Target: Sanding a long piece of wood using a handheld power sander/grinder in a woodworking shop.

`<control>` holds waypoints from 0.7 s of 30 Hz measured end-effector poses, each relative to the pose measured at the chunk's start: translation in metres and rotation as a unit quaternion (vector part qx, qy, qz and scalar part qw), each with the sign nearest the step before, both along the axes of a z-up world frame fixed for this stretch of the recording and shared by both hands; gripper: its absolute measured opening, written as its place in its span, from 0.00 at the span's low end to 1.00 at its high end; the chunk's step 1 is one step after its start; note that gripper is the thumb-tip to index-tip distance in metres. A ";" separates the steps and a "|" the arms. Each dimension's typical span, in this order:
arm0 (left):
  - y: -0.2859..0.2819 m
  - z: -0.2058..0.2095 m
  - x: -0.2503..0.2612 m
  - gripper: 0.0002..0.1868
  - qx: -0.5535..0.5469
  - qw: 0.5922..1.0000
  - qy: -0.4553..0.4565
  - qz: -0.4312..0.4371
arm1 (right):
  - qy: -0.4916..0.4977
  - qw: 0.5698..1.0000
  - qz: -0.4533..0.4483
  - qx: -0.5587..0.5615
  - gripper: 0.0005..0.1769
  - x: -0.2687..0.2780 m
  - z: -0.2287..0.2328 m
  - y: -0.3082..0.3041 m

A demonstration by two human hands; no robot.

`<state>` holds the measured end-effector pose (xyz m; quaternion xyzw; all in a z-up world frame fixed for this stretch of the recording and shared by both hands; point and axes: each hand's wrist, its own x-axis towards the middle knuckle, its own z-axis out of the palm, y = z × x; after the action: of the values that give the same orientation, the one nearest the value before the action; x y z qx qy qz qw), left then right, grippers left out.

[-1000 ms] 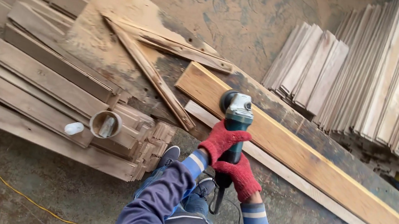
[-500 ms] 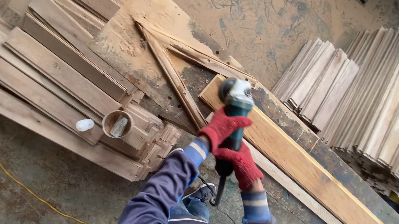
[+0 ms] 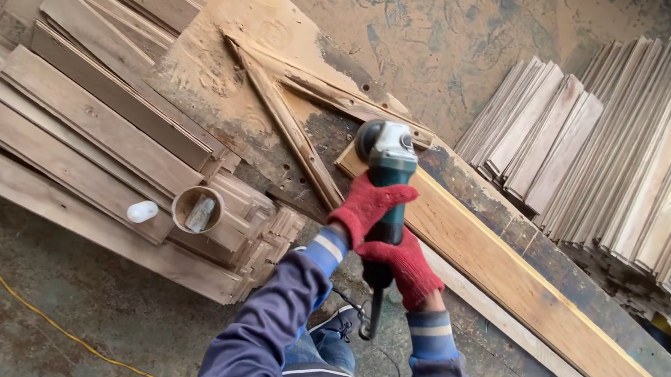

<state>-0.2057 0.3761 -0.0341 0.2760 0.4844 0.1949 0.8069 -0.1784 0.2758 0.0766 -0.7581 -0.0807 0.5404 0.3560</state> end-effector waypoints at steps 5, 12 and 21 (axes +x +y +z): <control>-0.022 0.022 -0.009 0.35 -0.021 1.000 0.000 -0.011 | 0.016 1.000 -0.020 -0.003 0.22 0.003 0.002 -0.016; 0.006 -0.003 -0.014 0.34 0.003 1.000 0.010 -0.001 | 0.018 1.000 -0.010 0.009 0.23 -0.010 0.004 0.007; -0.049 0.031 0.009 0.37 -0.019 0.995 0.024 -0.092 | -0.011 0.998 -0.041 -0.034 0.24 0.008 0.005 -0.044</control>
<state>-0.1962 0.3268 -0.0030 0.3085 0.4795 0.1045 0.8148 -0.1705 0.2315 0.0816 -0.7783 -0.0345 0.5196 0.3509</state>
